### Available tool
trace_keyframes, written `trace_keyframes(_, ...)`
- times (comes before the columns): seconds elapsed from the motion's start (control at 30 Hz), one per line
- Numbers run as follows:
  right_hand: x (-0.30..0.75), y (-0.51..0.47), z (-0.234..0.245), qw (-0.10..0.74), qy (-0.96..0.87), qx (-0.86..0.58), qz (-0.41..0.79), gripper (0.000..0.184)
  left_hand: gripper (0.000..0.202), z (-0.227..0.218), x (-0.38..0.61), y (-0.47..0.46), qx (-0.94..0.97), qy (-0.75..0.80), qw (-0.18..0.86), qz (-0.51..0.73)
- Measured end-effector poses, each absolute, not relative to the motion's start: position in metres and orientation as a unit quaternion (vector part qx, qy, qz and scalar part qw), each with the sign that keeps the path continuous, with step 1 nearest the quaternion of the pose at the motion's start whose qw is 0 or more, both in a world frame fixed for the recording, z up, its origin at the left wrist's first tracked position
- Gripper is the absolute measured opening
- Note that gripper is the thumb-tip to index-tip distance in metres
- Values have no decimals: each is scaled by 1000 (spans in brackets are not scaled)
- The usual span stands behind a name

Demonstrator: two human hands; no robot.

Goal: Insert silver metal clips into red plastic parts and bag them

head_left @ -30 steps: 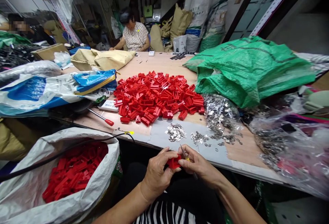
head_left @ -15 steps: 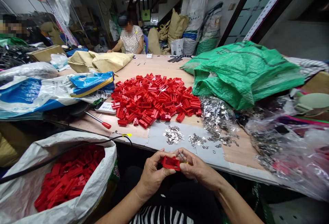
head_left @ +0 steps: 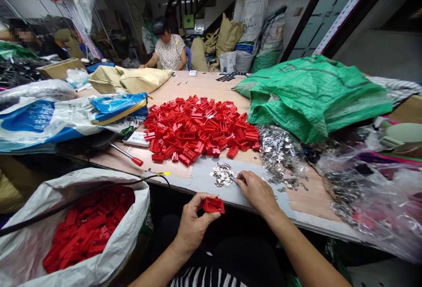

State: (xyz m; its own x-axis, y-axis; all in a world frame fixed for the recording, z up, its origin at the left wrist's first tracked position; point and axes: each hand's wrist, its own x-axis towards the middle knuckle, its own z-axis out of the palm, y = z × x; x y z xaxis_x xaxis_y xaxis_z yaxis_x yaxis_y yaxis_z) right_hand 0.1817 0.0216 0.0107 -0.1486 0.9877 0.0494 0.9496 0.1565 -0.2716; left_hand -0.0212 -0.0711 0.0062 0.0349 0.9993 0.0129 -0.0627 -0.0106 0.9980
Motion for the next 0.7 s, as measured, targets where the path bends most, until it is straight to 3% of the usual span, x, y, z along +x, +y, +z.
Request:
trace_keyframes(0.23, 184, 22, 15, 109, -741, -653, 107, 9, 29, 10, -25, -68, 507, 480, 495, 517)
trace_keyframes(0.4, 189, 18, 15, 163, -739, -636, 152, 6, 29, 12, -25, -65, 509, 481, 486, 523)
trace_keyframes(0.53, 190, 16, 14, 229, -737, -601, 207, 11, 30, 13, -24, -62, 509, 479, 485, 526)
trace_keyframes(0.7, 185, 9, 21, 249, -728, -545, 334, 23, 31, 18, -23, -60, 476, 467, 515, 539)
